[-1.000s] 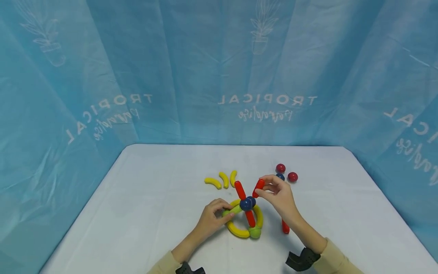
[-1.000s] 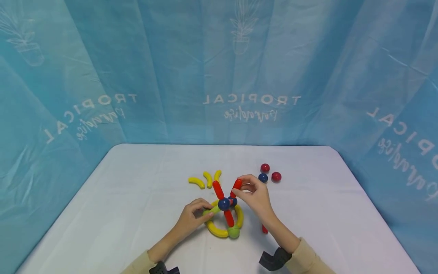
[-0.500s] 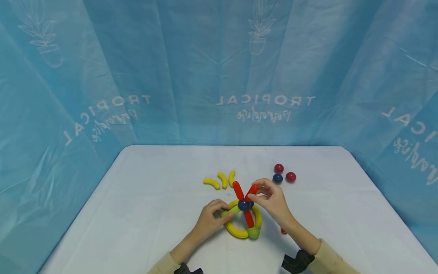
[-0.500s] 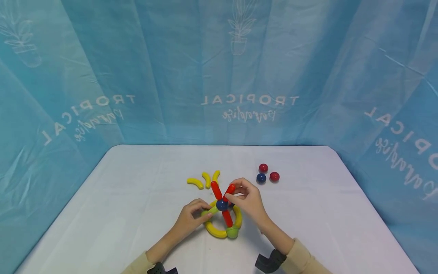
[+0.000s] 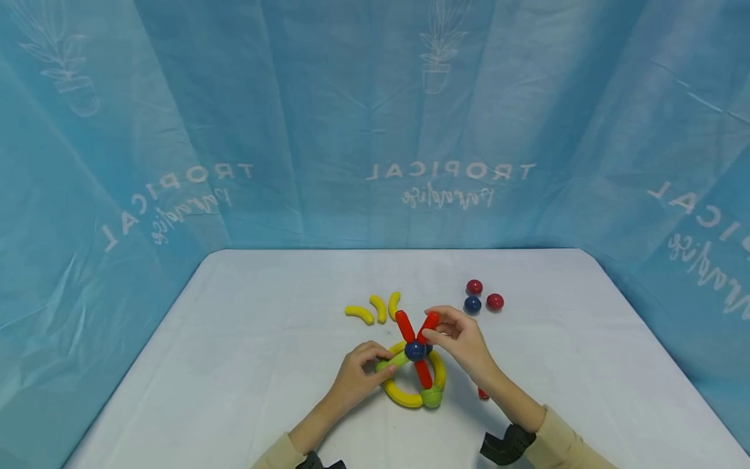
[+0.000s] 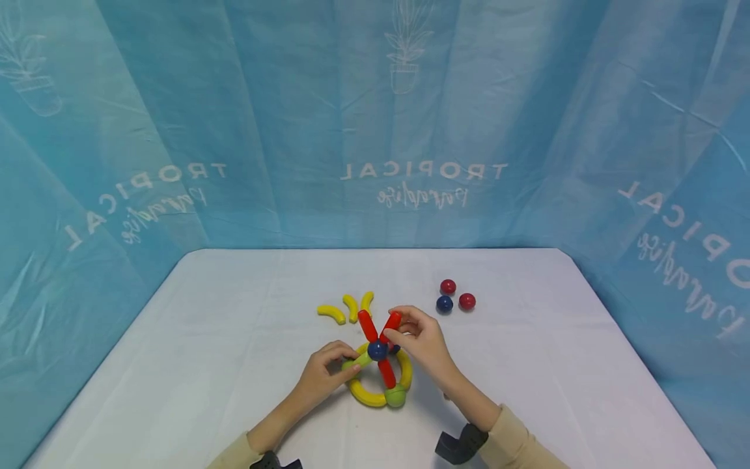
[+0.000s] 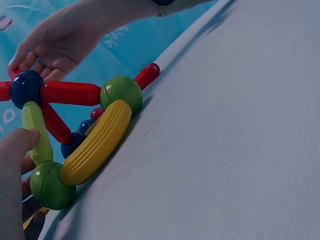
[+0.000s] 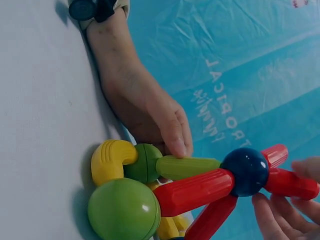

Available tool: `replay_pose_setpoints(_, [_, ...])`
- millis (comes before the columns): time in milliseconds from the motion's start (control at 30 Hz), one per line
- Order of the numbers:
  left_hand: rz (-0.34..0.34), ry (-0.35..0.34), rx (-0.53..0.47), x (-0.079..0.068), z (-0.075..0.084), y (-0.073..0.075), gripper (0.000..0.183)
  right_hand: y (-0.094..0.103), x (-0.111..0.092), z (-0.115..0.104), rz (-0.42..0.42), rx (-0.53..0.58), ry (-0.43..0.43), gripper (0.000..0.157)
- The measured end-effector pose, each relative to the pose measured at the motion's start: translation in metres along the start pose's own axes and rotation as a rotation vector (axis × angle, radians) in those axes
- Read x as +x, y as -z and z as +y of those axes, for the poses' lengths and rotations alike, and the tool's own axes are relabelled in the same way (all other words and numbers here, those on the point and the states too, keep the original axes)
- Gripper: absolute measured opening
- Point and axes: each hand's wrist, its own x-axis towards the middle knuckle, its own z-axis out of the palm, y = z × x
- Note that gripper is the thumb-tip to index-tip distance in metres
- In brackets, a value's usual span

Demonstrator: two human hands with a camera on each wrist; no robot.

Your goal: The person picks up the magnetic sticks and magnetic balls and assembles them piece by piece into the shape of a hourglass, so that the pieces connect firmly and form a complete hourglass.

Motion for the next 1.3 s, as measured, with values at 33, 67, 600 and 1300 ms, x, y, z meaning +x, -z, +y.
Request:
replay_pose_setpoints(33, [0.0,0.004,0.0,0.0,-0.004,-0.001,0.014,0.001,0.0,0.0,-0.002,-0.006,-0.005,0.034])
replay_pose_setpoints(67, [0.002,0.004,0.0,0.0,-0.009,-0.003,0.014,0.003,0.001,0.001,0.001,-0.011,-0.004,0.035])
replay_pose_setpoints(600, [0.007,0.005,-0.009,-0.006,-0.028,-0.004,0.014,0.091,0.04,0.063,0.301,-0.544,0.1,0.032])
replay_pose_setpoints(1300, [0.009,-0.02,-0.014,0.0,-0.029,-0.007,0.015,0.093,0.04,0.052,0.367,-0.446,-0.073,0.039])
